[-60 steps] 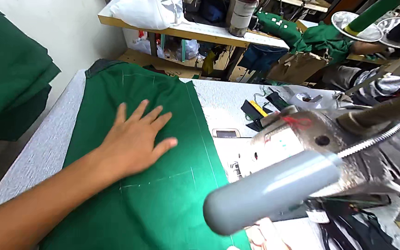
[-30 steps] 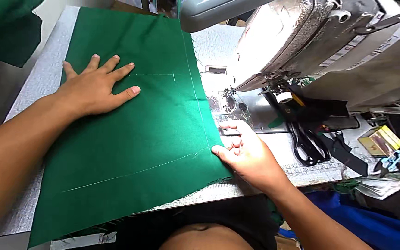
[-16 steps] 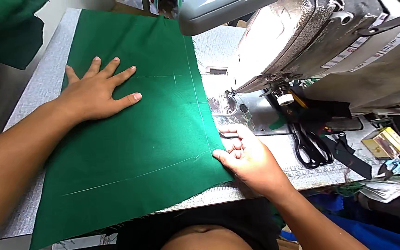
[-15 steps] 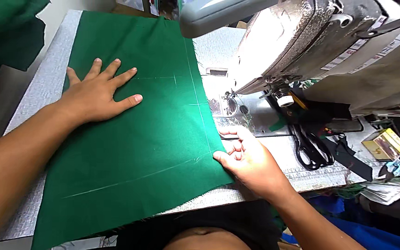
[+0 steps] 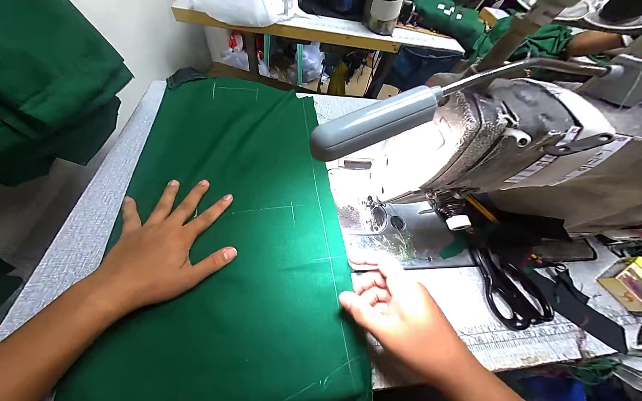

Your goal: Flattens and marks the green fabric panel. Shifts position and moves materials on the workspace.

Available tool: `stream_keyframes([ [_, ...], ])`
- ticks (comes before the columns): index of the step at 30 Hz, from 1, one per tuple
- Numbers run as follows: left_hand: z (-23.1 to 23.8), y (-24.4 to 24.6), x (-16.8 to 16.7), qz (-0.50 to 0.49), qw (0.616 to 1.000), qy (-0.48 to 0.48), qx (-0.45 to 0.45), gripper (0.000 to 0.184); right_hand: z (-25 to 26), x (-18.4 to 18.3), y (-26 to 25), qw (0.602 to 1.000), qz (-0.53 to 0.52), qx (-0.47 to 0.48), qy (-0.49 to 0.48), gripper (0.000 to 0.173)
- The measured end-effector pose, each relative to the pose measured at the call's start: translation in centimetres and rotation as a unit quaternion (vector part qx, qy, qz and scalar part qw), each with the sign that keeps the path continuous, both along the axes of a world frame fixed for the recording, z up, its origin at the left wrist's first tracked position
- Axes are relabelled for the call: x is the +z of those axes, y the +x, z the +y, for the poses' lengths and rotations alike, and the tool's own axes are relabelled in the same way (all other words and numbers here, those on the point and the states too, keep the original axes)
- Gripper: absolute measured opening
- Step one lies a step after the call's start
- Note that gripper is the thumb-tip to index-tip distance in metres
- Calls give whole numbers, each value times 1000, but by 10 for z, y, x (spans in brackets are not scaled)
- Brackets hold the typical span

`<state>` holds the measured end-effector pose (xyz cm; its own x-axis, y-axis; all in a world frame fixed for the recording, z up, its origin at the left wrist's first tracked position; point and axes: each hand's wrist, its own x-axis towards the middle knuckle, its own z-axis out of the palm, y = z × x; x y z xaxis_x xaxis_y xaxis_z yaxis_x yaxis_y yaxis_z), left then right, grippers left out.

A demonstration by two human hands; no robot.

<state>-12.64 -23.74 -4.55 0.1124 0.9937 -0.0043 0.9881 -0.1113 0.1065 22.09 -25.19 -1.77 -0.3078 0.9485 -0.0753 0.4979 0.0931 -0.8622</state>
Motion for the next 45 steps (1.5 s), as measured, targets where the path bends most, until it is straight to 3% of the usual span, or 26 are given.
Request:
stream_keyframes([
  [3, 0, 0, -2, 8, 1000, -2, 2, 94, 37, 4, -17, 997, -16, -43, -56, 38],
  [9, 17, -30, 11, -76, 992, 95, 31, 91, 60, -2, -25, 997, -21, -64, -25, 34],
  [15, 41, -27, 18, -13, 1000, 15, 13, 93, 56, -7, -24, 996, -22, -85, -25, 36],
  [18, 54, -28, 17, -22, 998, -10, 52, 92, 55, -9, -24, 996, -12, -87, -20, 35],
  [22, 62, -63, 19, -98, 980, 89, 148, 73, 55, -9, -24, 995, 8, -94, -15, 32],
  [25, 69, -82, 24, -122, 962, 74, 234, 50, 56, -9, -25, 995, -9, -96, -15, 31],
  [28, 75, -84, 27, -117, 956, 57, 262, 30, 56, -10, -25, 995, 5, -97, -17, 32],
  [45, 78, -89, 25, -95, 956, 67, 268, 32, 56, -8, -27, 994, -5, -100, -38, 32],
])
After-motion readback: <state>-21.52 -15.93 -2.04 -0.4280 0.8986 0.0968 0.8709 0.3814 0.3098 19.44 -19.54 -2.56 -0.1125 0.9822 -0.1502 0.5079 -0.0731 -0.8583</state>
